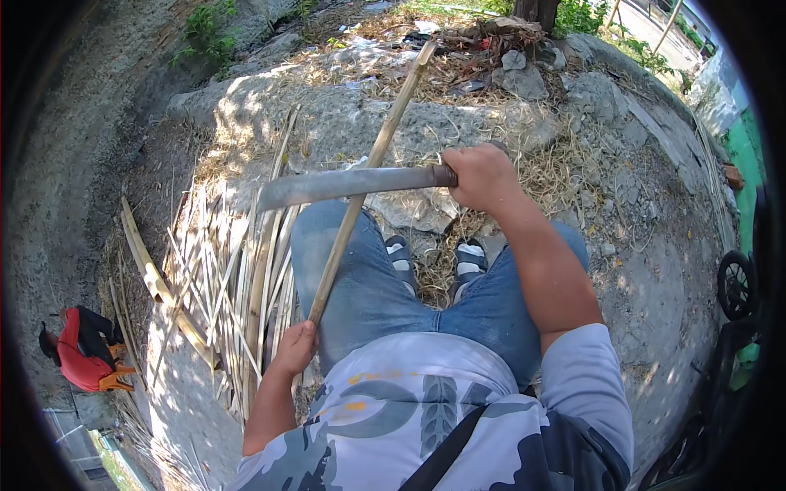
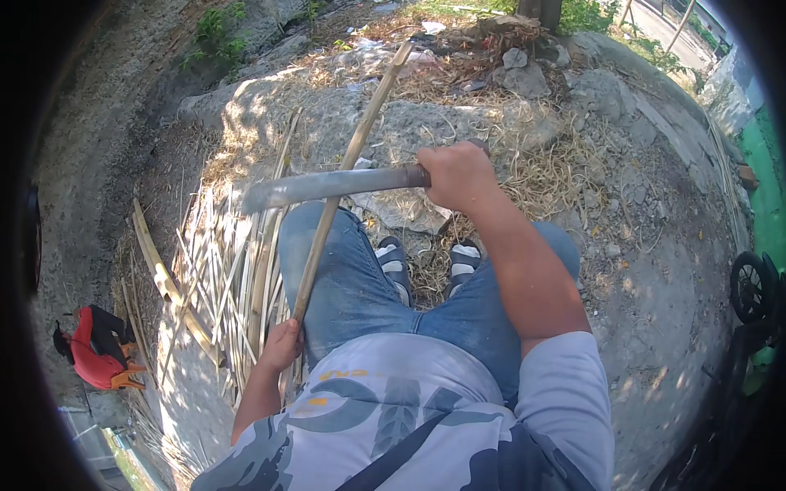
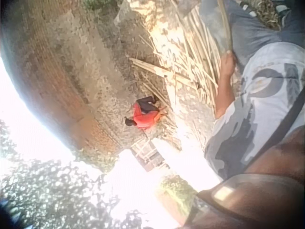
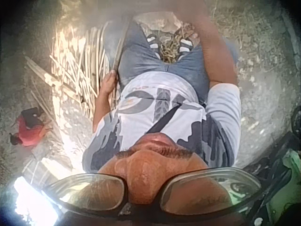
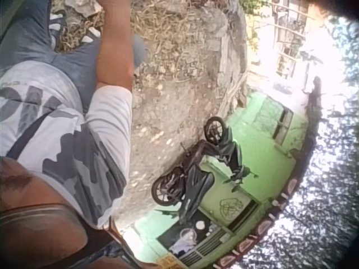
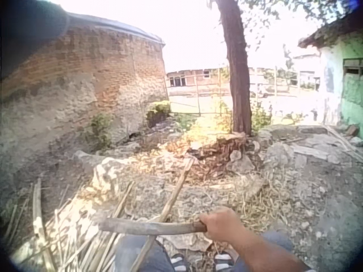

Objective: The person scrapes and whittles thin bamboo sticks with a large knife, smoothing down the surface along the length of each stick.

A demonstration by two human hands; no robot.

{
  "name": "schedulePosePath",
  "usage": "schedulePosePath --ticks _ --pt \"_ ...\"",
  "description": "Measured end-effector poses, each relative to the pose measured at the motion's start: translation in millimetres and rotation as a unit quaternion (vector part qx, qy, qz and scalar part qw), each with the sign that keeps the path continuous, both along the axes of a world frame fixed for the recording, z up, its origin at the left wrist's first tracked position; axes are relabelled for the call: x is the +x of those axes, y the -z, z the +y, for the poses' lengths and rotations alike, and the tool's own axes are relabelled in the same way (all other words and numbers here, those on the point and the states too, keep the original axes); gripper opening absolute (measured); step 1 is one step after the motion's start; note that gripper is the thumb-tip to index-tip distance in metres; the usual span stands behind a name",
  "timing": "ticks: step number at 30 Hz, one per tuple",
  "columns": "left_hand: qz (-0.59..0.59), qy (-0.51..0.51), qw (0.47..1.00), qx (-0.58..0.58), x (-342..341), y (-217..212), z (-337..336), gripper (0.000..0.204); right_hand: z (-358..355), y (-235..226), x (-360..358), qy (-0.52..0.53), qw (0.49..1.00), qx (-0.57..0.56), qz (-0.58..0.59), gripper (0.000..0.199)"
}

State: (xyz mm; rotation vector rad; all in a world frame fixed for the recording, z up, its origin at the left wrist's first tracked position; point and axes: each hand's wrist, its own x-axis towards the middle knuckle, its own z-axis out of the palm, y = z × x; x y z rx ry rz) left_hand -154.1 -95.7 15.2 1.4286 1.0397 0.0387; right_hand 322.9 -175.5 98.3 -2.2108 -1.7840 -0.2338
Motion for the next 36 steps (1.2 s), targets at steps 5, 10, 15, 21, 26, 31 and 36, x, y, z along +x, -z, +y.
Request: schedulePosePath --ticks 5,10,15,21,26,31,36 --pt "0.033 0.015 0.999 0.0 6.2 -10.1 3.6 0.061 -4.0 -4.3 36.2 0.235 0.961 -0.008 0.147 0.022" --pt "0.029 0.018 0.999 -0.036 1.0 -6.6 8.9 0.062 -8.1 4.1 27.3 0.167 0.975 -0.002 0.144 0.025" --pt "0.026 0.012 0.999 -0.02 1.6 -5.8 5.5 0.061 -3.6 -0.5 -3.4 0.057 0.991 -0.033 0.116 0.021" --pt "0.026 0.007 0.999 -0.021 0.8 -5.7 5.5 0.061 1.2 -1.0 -14.7 -0.043 0.998 -0.043 0.035 0.019" --pt "0.047 0.01 0.999 -0.015 3.4 -8.1 6.2 0.061 -0.9 -1.6 -10.5 -0.059 0.997 -0.031 0.046 0.021" --pt "0.034 0.005 0.998 -0.044 0.7 -6.2 7.6 0.061 -8.0 -19.4 -12.6 -0.09 0.99 -0.048 0.095 0.024" --pt "0.015 0.005 0.998 -0.063 0.2 -3.2 8.5 0.06 -13.6 -17.8 -7.9 -0.1 0.986 -0.069 0.113 0.026"
